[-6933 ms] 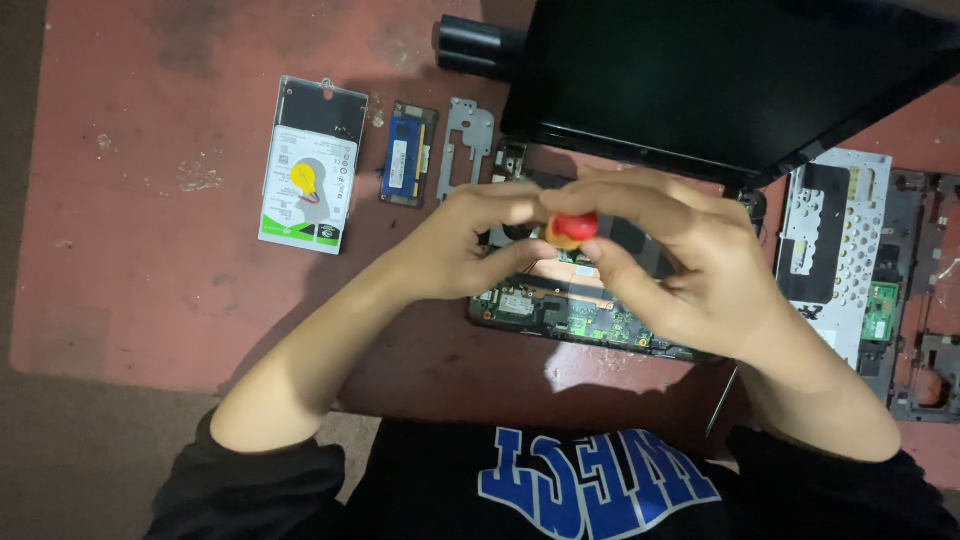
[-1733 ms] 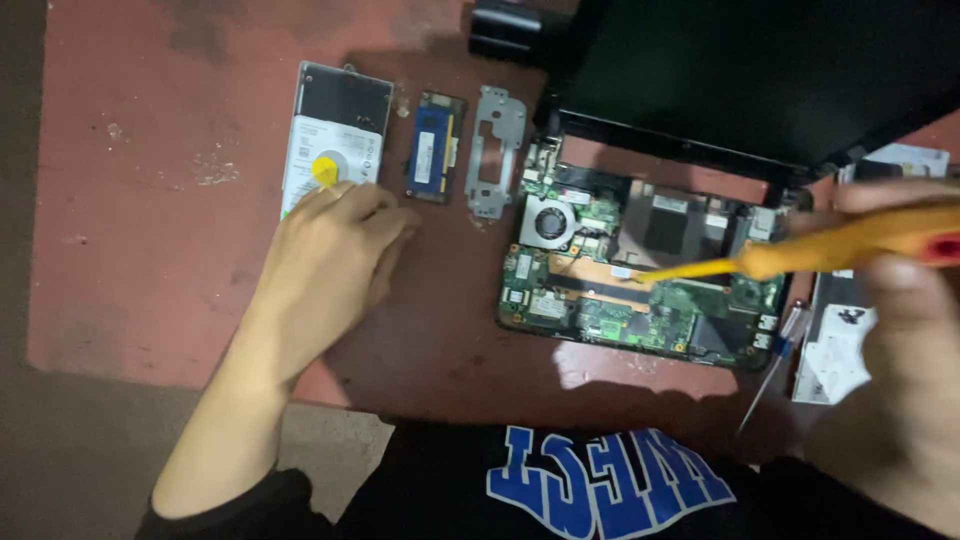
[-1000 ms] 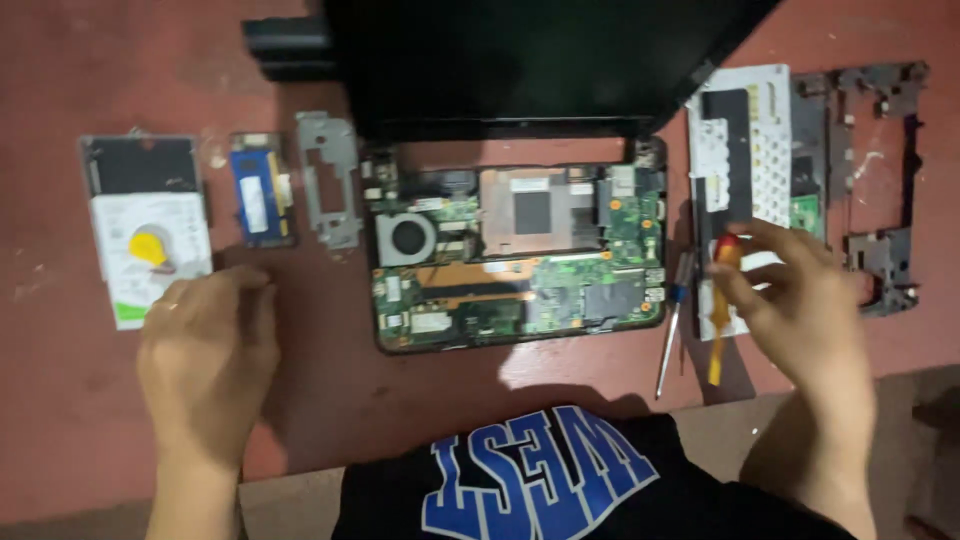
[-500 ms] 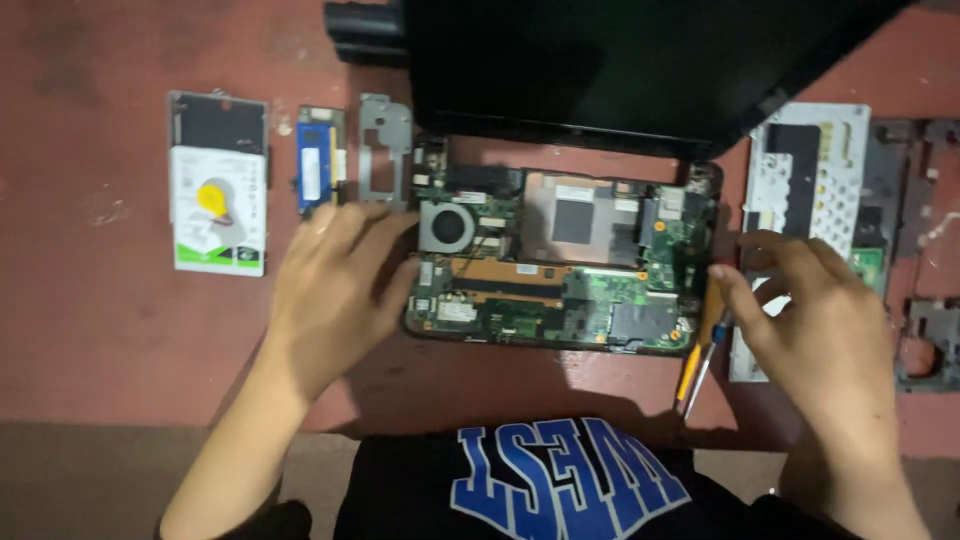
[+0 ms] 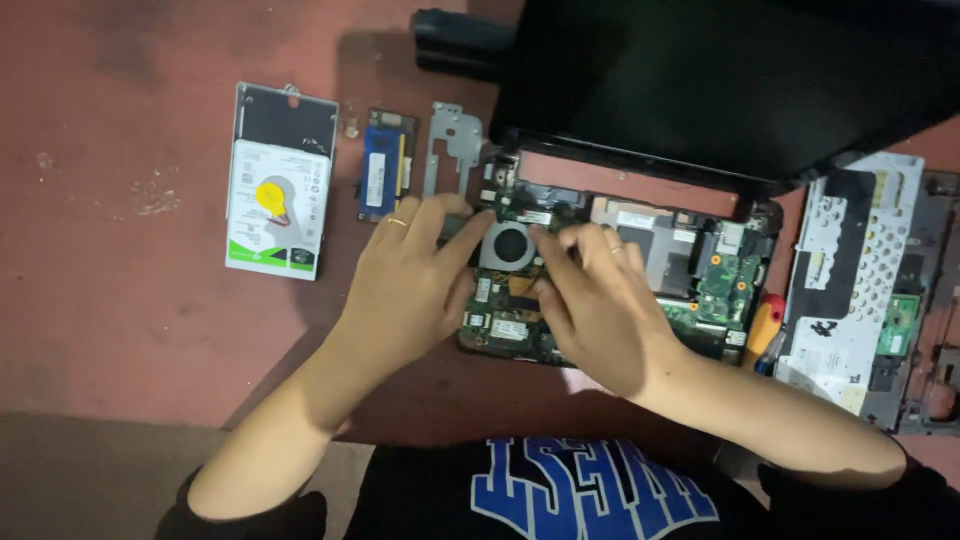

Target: Disassembling a laptop by removing screws and internal components using a screwdriver

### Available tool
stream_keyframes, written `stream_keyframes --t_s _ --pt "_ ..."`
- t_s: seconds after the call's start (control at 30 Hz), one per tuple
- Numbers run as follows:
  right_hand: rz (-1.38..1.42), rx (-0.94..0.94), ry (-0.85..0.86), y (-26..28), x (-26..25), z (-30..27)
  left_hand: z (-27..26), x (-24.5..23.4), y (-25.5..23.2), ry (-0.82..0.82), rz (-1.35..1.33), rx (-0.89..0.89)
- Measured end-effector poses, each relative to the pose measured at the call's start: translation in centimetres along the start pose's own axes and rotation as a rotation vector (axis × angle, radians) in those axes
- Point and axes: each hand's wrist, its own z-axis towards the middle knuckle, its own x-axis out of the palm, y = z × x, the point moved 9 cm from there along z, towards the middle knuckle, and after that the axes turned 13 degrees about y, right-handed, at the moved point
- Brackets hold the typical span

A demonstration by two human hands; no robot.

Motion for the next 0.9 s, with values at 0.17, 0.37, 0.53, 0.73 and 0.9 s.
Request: stream_keyframes --t_s 0.17,0.37,0.53,0.73,0.9 --pt "0.324 0.105 -0.044 -1.6 -0.4 -0.2 0.0 -1.8 0.0 -0.063 -0.395 -0.006" --pt "0.517 0.101 0.075 -1.2 -0.8 0.4 -0.1 -1.3 0.2 -0.055 -0.473 -0.011" --pt "0.316 0.011 0.026 -0.3 -0.6 1.6 -0.2 -0.4 0.3 -0.005 -0.434 -0.036" --pt "0.312 -0.023 -0.079 0.2 -1.1 1.7 -0.2 0.1 0.4 0.025 -0.315 -0.087" --pt "0.443 0.073 -0.097 -0.3 -0.4 1.7 -0.4 0.4 0.6 0.036 -0.287 -0.138"
